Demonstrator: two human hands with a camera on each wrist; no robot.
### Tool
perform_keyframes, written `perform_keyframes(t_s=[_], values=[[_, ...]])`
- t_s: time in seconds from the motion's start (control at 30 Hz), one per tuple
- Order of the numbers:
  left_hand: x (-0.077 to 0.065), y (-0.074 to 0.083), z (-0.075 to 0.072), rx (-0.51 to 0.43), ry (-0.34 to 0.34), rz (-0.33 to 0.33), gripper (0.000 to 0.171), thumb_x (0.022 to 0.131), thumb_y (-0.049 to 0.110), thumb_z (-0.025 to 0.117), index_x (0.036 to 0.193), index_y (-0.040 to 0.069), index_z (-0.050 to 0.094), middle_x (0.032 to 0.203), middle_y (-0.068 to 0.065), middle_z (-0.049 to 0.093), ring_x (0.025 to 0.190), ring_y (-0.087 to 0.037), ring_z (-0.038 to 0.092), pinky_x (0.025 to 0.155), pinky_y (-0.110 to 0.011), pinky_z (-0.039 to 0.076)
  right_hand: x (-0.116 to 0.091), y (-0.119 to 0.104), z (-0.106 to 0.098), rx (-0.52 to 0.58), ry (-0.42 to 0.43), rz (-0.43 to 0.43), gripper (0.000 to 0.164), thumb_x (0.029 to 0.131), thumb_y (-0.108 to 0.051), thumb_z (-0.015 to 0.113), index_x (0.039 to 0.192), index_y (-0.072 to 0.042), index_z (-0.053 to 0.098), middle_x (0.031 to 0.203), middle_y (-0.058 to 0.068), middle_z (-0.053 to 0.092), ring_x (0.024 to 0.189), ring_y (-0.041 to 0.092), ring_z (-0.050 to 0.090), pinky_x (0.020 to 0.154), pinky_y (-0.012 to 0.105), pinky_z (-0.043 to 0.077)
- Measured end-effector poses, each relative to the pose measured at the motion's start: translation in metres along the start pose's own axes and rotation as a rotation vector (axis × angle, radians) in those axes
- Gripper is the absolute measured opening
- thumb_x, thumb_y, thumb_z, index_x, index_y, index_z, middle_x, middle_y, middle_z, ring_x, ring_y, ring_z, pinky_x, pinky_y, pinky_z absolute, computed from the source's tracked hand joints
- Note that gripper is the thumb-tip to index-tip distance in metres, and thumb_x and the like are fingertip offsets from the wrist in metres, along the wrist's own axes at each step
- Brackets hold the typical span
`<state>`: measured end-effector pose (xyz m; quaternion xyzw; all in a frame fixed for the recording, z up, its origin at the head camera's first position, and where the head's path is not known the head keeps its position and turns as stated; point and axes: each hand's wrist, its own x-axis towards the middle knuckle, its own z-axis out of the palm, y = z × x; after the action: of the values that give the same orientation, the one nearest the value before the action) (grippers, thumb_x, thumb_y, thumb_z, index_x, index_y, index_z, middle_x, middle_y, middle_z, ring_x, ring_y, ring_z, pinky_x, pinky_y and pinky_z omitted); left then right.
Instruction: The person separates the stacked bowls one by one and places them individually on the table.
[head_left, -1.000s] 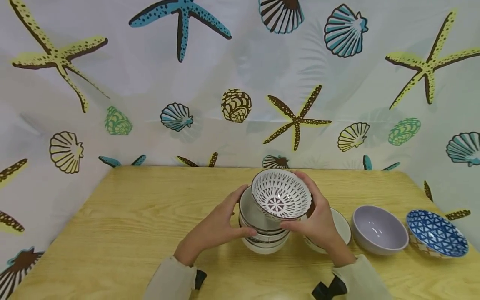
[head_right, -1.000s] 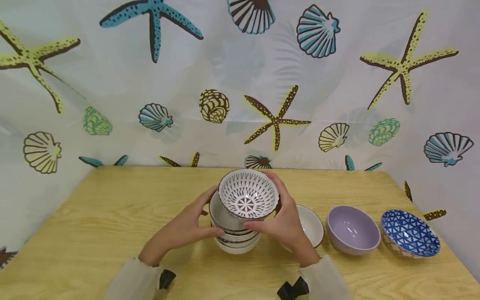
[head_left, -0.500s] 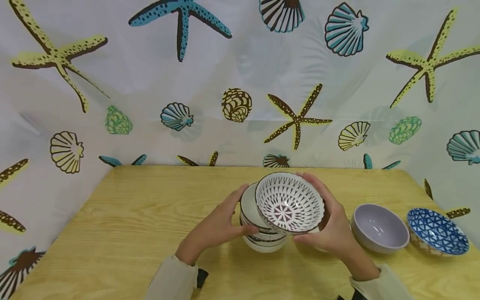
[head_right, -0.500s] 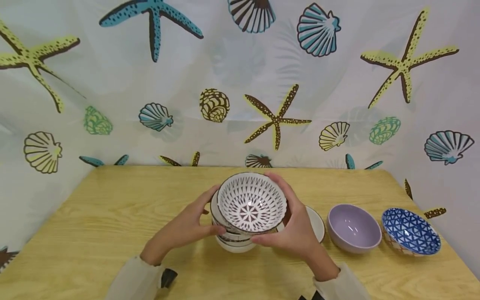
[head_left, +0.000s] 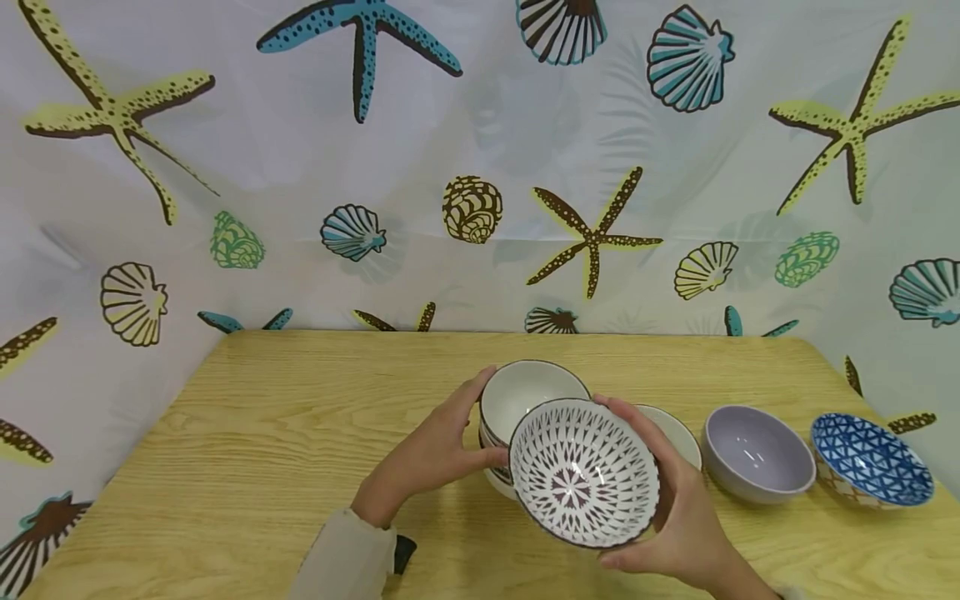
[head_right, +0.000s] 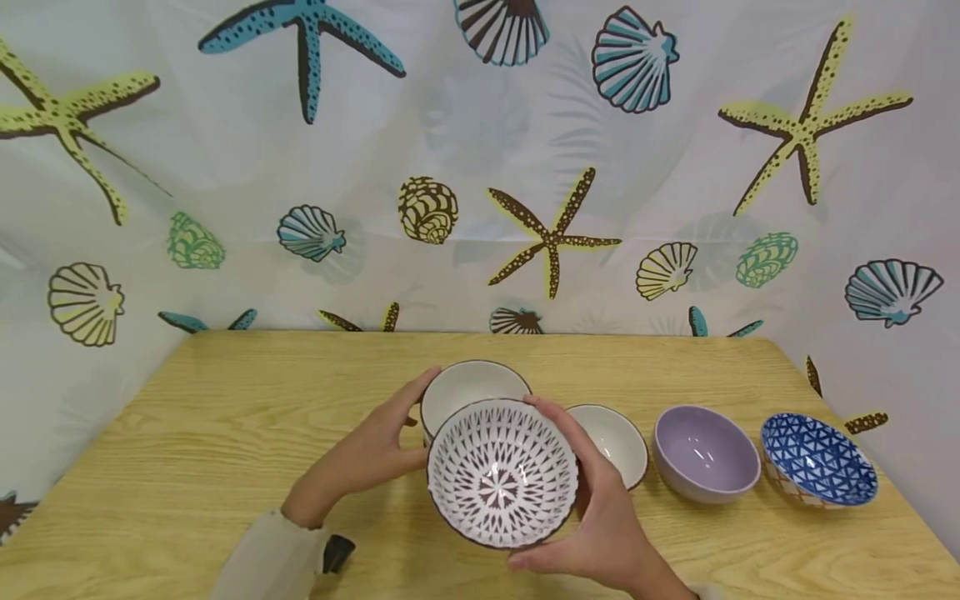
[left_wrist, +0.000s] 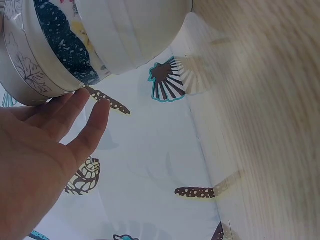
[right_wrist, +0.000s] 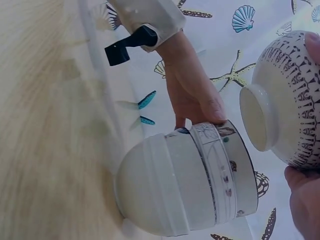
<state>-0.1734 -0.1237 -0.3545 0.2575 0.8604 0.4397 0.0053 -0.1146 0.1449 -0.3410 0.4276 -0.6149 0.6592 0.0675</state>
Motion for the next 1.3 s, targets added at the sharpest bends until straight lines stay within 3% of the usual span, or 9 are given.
perform_keyframes(t_s=[0.07, 0.4, 0.6, 0.93, 1.13, 1.3], values=[[0.000, 0.000, 0.001, -0.001, 0.001, -0.003, 0.100, 0.078, 0.028, 0.079, 0.153, 0.011, 0.015, 0.155, -0.013, 0.026, 0.143, -0.033, 0.025, 0.109, -0.057, 0.032, -0.006, 0.000, 0.001, 0.033, -0.016, 0.011, 0.115, 0.054, 0.012, 0.085, 0.146, 0.012, 0.016, 0.152, 0.024, 0.026, 0.134, 0.022, 0.040, 0.101, 0.028, 0.046], [0.000, 0.001, 0.002, 0.021, 0.005, -0.014, 0.102, 0.077, 0.036, 0.079, 0.154, 0.011, 0.015, 0.157, -0.012, 0.024, 0.144, -0.032, 0.024, 0.110, -0.056, 0.030, -0.032, -0.002, 0.012, 0.035, 0.017, 0.264, 0.104, 0.063, 0.012, 0.078, 0.149, 0.002, 0.020, 0.153, 0.016, 0.030, 0.131, 0.015, 0.045, 0.098, 0.028, 0.047], [-0.001, 0.000, 0.001, 0.021, 0.006, -0.018, 0.102, 0.078, 0.037, 0.078, 0.154, 0.012, 0.015, 0.157, -0.012, 0.023, 0.144, -0.033, 0.024, 0.110, -0.057, 0.030, -0.048, 0.010, 0.015, 0.190, 0.010, 0.415, 0.101, 0.069, 0.006, 0.077, 0.151, -0.004, 0.020, 0.154, 0.001, 0.032, 0.130, 0.011, 0.044, 0.096, 0.027, 0.046], [-0.001, 0.002, 0.002, 0.017, -0.001, -0.058, 0.102, 0.078, 0.039, 0.077, 0.154, 0.012, 0.015, 0.157, -0.010, 0.023, 0.144, -0.032, 0.023, 0.111, -0.057, 0.029, -0.072, 0.048, 0.018, 0.481, -0.055, 0.500, 0.082, 0.081, -0.002, 0.069, 0.150, -0.007, 0.025, 0.150, -0.006, 0.037, 0.130, 0.010, 0.044, 0.100, 0.029, 0.044], [0.000, 0.001, 0.002, 0.023, 0.002, -0.067, 0.101, 0.078, 0.040, 0.077, 0.154, 0.012, 0.016, 0.157, -0.009, 0.025, 0.144, -0.032, 0.024, 0.110, -0.057, 0.030, -0.077, 0.060, 0.019, 0.420, -0.089, 0.530, 0.079, 0.083, -0.008, 0.070, 0.149, -0.008, 0.028, 0.150, -0.011, 0.037, 0.129, 0.005, 0.043, 0.099, 0.024, 0.043], [0.000, 0.001, 0.001, 0.025, -0.004, -0.060, 0.101, 0.078, 0.040, 0.077, 0.154, 0.011, 0.015, 0.157, -0.010, 0.024, 0.144, -0.031, 0.023, 0.111, -0.057, 0.029, -0.076, 0.061, 0.022, 0.354, -0.101, 0.616, 0.079, 0.082, -0.014, 0.073, 0.149, -0.016, 0.031, 0.148, -0.016, 0.038, 0.127, 0.001, 0.042, 0.099, 0.021, 0.041]])
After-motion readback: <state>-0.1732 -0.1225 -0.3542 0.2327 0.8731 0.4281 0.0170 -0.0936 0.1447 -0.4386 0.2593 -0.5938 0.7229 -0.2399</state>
